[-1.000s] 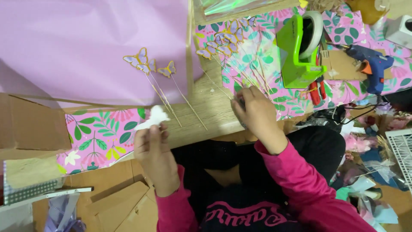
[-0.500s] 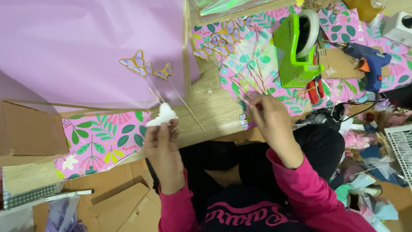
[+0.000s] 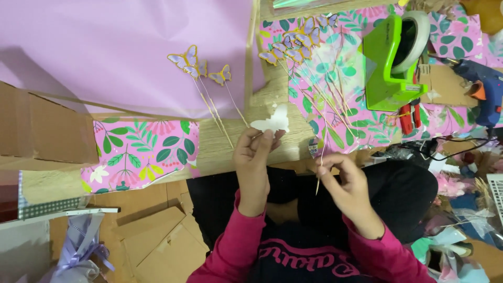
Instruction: Assembling decorative butterfly toppers by gluing paper butterflies onto thin floral wires using a hot glue gun.
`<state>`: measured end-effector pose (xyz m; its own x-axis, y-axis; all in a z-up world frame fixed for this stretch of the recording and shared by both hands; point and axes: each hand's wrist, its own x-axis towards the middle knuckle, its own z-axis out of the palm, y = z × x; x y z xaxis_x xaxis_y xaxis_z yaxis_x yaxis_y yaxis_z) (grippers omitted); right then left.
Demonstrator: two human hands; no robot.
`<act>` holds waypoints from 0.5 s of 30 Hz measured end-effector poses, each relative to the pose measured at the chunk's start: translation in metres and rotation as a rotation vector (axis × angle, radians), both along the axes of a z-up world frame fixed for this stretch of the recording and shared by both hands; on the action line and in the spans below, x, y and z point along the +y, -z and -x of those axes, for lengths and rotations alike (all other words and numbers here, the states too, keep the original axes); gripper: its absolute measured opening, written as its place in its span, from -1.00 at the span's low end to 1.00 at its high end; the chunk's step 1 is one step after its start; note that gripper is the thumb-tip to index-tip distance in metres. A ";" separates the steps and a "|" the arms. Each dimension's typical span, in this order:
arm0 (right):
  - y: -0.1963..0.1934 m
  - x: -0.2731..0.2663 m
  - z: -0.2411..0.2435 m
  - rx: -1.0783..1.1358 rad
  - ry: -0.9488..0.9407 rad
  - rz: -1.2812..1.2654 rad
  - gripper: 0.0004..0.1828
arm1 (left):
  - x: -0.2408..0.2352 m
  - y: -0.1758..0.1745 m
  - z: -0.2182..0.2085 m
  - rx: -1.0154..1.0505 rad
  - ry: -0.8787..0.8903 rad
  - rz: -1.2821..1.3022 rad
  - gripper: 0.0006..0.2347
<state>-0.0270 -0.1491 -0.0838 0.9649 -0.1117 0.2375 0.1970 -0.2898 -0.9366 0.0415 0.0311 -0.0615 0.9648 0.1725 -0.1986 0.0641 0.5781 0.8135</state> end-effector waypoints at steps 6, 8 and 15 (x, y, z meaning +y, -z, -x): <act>-0.004 0.005 0.032 0.042 0.055 0.092 -0.90 | -0.015 -0.009 0.013 -0.137 0.210 -0.108 -0.75; 0.000 0.008 0.034 0.055 0.092 0.001 -0.88 | -0.022 -0.017 0.015 -0.145 0.229 -0.149 -0.84; 0.001 0.000 0.025 0.027 0.264 -0.270 -0.70 | -0.027 -0.012 0.009 -0.179 0.170 -0.377 -0.84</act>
<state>-0.0520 -0.1489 -0.0848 0.9001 -0.4123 0.1408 0.1232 -0.0692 -0.9900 0.0320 0.0039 -0.0493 0.9991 0.0365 0.0203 -0.0283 0.2330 0.9721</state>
